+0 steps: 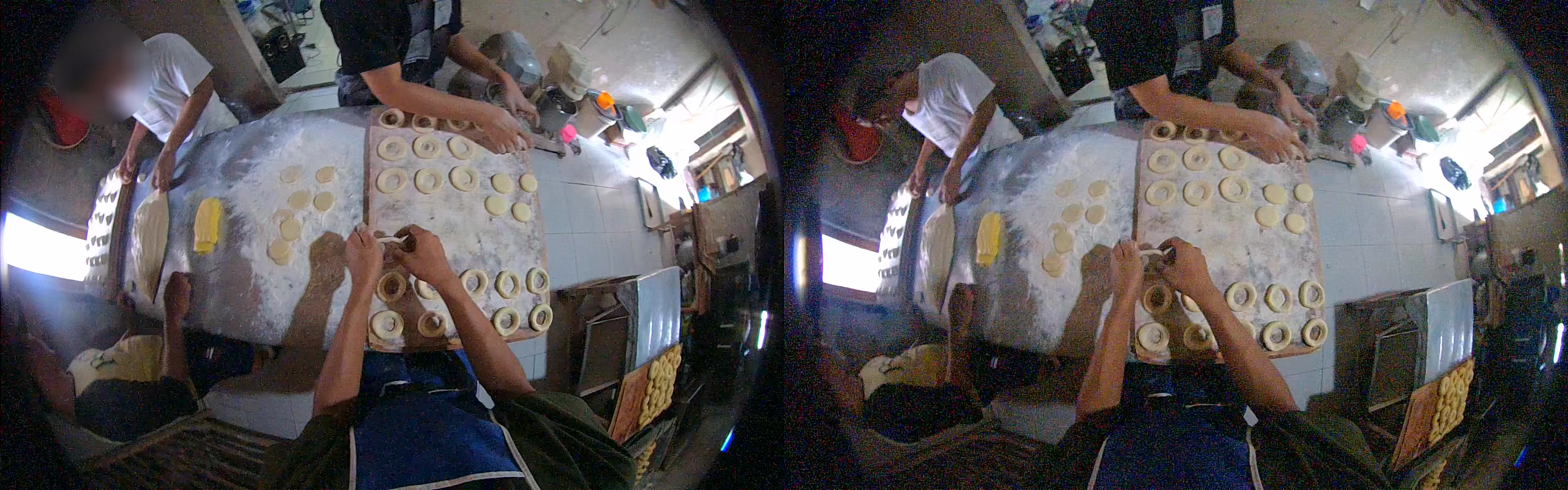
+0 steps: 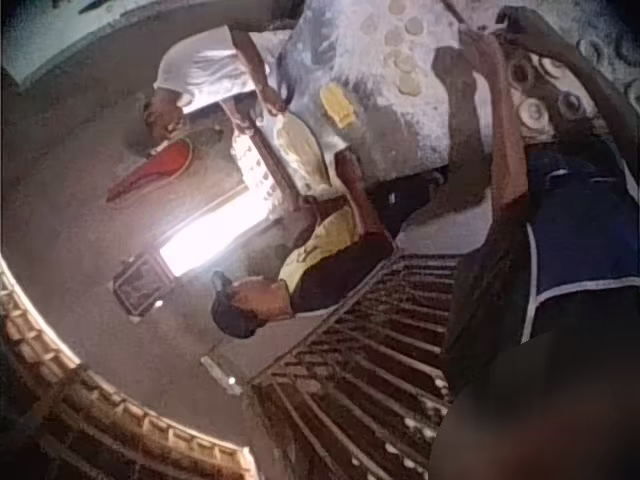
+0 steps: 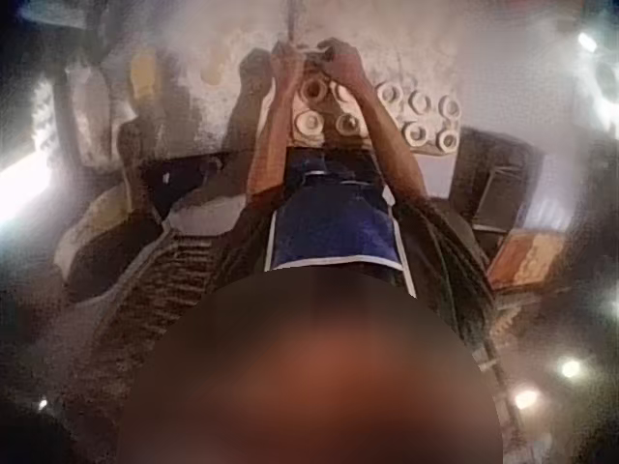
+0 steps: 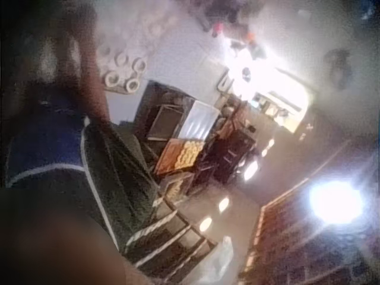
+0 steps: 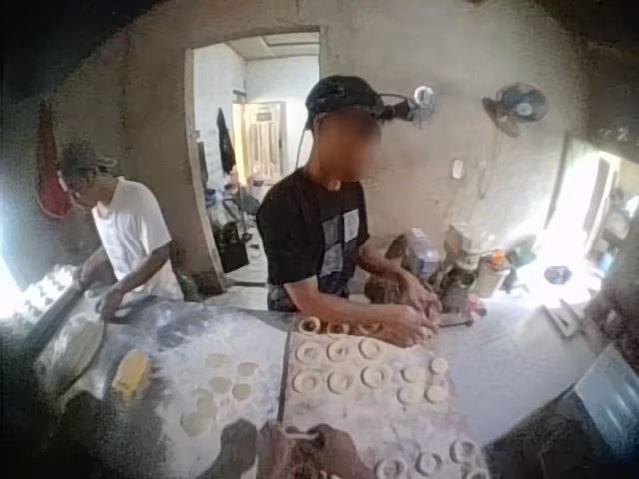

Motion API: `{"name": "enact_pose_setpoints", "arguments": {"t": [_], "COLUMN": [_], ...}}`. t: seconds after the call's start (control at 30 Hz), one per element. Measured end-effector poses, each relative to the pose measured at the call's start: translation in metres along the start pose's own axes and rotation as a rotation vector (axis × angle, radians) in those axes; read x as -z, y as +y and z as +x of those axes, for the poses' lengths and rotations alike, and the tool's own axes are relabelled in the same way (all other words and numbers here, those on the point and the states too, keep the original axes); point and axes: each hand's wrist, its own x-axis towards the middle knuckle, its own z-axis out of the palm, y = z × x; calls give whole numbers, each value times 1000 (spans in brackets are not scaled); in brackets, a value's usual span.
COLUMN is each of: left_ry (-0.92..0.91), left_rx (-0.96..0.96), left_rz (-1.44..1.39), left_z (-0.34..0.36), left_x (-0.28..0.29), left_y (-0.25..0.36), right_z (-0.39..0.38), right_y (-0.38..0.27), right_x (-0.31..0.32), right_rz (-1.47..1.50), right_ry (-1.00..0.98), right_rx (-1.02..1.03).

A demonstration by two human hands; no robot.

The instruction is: The person shapes small dough pieces into rings by hand and places them on a wooden board. They repeatedly pick up dough, form it into a circle, and arrange the finished rings on the board alongside others.

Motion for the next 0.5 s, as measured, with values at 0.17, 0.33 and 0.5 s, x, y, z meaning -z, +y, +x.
{"name": "enact_pose_setpoints", "arguments": {"t": [0.17, 0.33, 0.5], "left_ry": [-54, -239, -46], "left_rx": [-177, -356, -331], "left_rz": [-68, 219, 195], "left_z": [8, -1, 11], "left_x": [22, 61, 86], "left_y": [2, 39, -19], "right_z": [-25, -55, -77], "right_y": [23, -11, -56], "right_x": [-9, -10, -21], "right_rz": [-298, -87, -23], "right_ry": [228, 114, 127], "right_rx": [164, -81, -11]}}
